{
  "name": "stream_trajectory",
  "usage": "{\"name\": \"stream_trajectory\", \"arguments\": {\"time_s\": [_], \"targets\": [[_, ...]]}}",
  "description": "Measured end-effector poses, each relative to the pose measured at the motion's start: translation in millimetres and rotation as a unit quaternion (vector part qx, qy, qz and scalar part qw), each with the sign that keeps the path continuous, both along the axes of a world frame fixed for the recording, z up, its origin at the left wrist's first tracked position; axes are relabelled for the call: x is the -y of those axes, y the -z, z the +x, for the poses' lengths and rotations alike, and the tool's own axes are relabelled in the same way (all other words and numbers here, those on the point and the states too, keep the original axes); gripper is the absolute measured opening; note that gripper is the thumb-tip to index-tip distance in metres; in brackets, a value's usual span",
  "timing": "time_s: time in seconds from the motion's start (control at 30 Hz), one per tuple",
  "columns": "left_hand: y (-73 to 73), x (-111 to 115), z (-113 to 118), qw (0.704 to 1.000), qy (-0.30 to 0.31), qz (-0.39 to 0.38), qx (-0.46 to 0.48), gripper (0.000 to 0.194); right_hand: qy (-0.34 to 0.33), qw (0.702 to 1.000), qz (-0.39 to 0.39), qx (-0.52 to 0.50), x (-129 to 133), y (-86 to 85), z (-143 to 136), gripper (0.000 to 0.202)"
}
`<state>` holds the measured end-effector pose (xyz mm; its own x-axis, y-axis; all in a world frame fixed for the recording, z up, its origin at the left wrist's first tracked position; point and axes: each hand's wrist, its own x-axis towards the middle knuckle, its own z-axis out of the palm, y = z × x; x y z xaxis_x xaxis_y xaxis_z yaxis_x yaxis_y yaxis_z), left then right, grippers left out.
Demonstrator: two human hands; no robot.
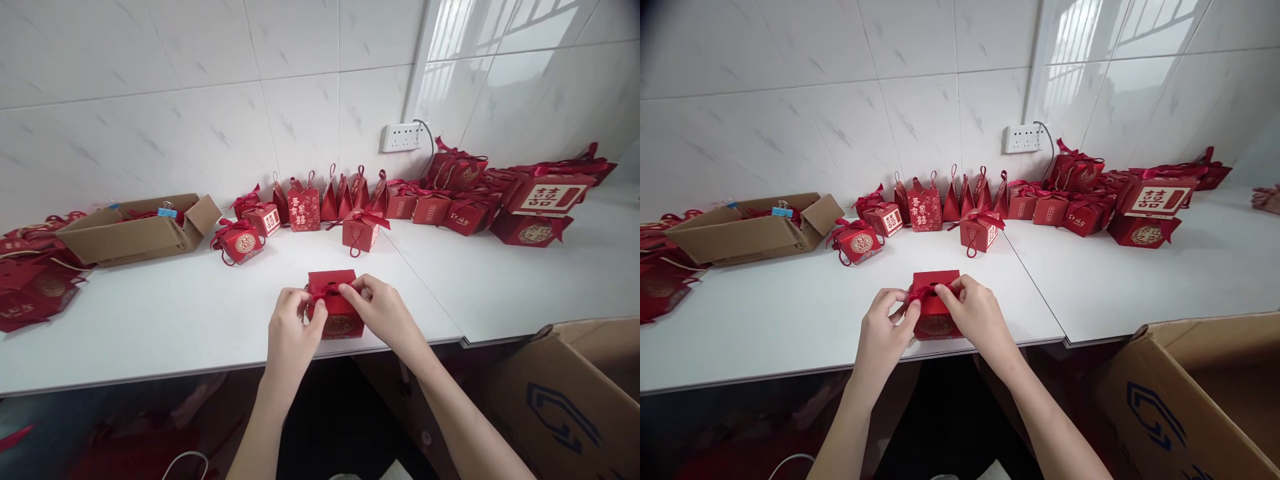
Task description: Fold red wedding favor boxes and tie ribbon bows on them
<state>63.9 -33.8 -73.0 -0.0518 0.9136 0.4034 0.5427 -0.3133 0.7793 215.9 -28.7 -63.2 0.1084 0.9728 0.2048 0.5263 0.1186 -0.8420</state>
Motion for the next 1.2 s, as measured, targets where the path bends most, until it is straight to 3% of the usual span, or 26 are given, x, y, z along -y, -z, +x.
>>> {"name": "stream_trajectory", "arguments": {"time_s": [0.17, 0.3, 0.43, 0.53, 0.67, 0.9, 1.1, 1.2], "targets": [[-3.9, -12.2, 0.3, 0.999, -0.018, -0.003, -0.037, 0.022, -0.019, 1.000, -0.001, -0.022, -4.0, 0.5, 0.0, 0.027], [-5.8, -18.6, -3.4, 1.000, 0.010, -0.001, -0.018, 0.017, -0.034, 0.998, -0.011, -0.046, -4.6, -3.8, 5.8, 0.022], [-7.2, -22.7, -6.6, 1.000, -0.012, 0.000, -0.003, 0.010, -0.041, 0.998, -0.019, -0.038, -3.8, -9.5, 9.1, 0.020], [-10.0, -26.1, -9.9, 1.000, 0.012, 0.008, -0.007, 0.030, -0.043, 0.998, -0.025, -0.027, -3.0, -11.9, 9.1, 0.020], [-15.4, -26.4, -12.5, 0.998, 0.055, 0.022, -0.032, 0.007, -0.032, 0.999, -0.018, 0.000, -3.3, -11.8, 7.9, 0.025], [-18.2, -24.9, -7.5, 0.997, 0.059, 0.020, -0.052, 0.008, -0.019, 0.999, 0.001, 0.033, -3.8, -11.5, 5.7, 0.017], [-19.0, -22.1, -6.0, 0.996, 0.040, -0.042, -0.073, 0.015, -0.022, 1.000, -0.002, -0.011, -5.5, -7.9, 7.0, 0.011], [-19.9, -14.9, -2.6, 0.991, 0.034, -0.033, -0.125, 0.017, -0.046, 0.998, 0.010, -0.041, -5.6, -2.9, 6.9, 0.014]]}}
